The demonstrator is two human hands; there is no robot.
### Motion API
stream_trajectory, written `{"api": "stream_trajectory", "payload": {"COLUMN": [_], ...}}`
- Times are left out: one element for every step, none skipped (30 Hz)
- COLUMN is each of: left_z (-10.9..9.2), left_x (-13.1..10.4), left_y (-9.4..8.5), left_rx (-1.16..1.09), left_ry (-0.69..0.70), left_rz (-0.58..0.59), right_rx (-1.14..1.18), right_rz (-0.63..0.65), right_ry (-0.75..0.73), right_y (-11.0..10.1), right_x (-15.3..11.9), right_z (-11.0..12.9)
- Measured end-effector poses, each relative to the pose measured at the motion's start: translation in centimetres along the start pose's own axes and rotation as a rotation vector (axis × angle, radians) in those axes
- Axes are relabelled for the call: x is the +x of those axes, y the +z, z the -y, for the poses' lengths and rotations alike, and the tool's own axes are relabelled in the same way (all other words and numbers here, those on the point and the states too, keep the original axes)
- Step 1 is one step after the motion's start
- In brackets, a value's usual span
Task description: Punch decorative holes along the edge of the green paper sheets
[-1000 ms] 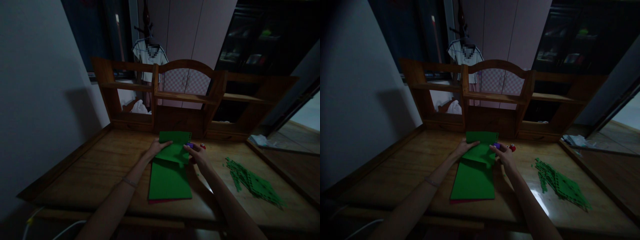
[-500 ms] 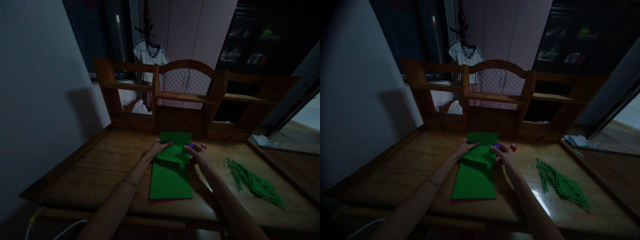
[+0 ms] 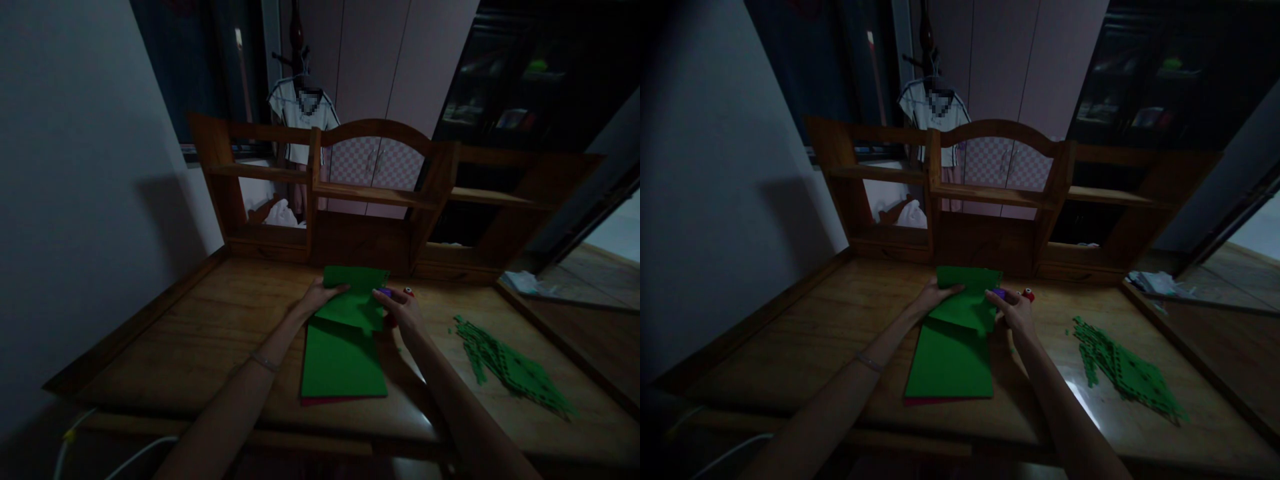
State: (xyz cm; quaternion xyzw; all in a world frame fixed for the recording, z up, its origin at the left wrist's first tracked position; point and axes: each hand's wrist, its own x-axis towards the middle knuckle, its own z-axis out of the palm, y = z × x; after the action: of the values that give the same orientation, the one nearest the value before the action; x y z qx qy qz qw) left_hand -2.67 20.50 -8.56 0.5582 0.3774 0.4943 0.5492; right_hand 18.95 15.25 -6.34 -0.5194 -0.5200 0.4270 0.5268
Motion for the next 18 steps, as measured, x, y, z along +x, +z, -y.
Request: {"api": "stream_trajectory", "payload": {"left_z": [0.00, 0.00, -0.02, -0.04, -0.05, -0.07, -0.07, -0.07, -0.05, -0.03, 0.01, 0.06, 0.12, 0.19, 0.26, 0.34, 0.42, 0.49], "left_x": [0.01, 0.01, 0.00, -0.01, -0.03, -0.04, -0.04, -0.03, -0.01, 0.03, 0.08, 0.15, 0.23, 0.32, 0.41, 0.50, 0.59, 0.66], "left_y": [0.04, 0.07, 0.09, 0.10, 0.10, 0.10, 0.08, 0.06, 0.04, 0.00, -0.05, -0.10, -0.16, -0.23, -0.31, -0.38, -0.46, -0.53], "left_rx": [-0.006, -0.009, -0.007, -0.003, 0.003, 0.011, 0.019, 0.025, 0.030, 0.033, 0.036, 0.040, 0.049, 0.061, 0.075, 0.088, 0.101, 0.112], "left_ry": [-0.001, -0.003, -0.005, -0.008, -0.011, -0.012, -0.013, -0.013, -0.011, -0.007, -0.003, 0.003, 0.007, 0.014, 0.019, 0.025, 0.031, 0.037], "left_rz": [0.008, 0.013, 0.018, 0.020, 0.017, 0.012, 0.006, 0.004, 0.005, 0.004, 0.005, 0.003, -0.004, -0.014, -0.022, -0.027, -0.028, -0.028], "right_rx": [-0.005, -0.011, -0.016, -0.021, -0.026, -0.031, -0.034, -0.037, -0.039, -0.039, -0.038, -0.034, -0.028, -0.023, -0.020, -0.020, -0.019, -0.016], "right_rz": [-0.001, -0.005, -0.012, -0.018, -0.021, -0.020, -0.017, -0.012, -0.004, 0.007, 0.014, 0.020, 0.025, 0.026, 0.023, 0.018, 0.013, 0.009], "right_ry": [0.000, 0.004, 0.010, 0.022, 0.034, 0.046, 0.056, 0.059, 0.056, 0.049, 0.042, 0.033, 0.025, 0.021, 0.021, 0.019, 0.016, 0.014], "right_y": [-0.06, -0.10, -0.13, -0.15, -0.15, -0.14, -0.12, -0.10, -0.06, -0.02, 0.03, 0.09, 0.15, 0.22, 0.28, 0.34, 0.38, 0.40], "right_x": [0.00, 0.01, 0.02, 0.04, 0.06, 0.09, 0.12, 0.15, 0.18, 0.19, 0.19, 0.17, 0.15, 0.12, 0.09, 0.06, 0.05, 0.06], "right_z": [0.04, 0.08, 0.11, 0.14, 0.16, 0.16, 0.16, 0.14, 0.13, 0.12, 0.13, 0.15, 0.19, 0.23, 0.26, 0.26, 0.24, 0.19]}}
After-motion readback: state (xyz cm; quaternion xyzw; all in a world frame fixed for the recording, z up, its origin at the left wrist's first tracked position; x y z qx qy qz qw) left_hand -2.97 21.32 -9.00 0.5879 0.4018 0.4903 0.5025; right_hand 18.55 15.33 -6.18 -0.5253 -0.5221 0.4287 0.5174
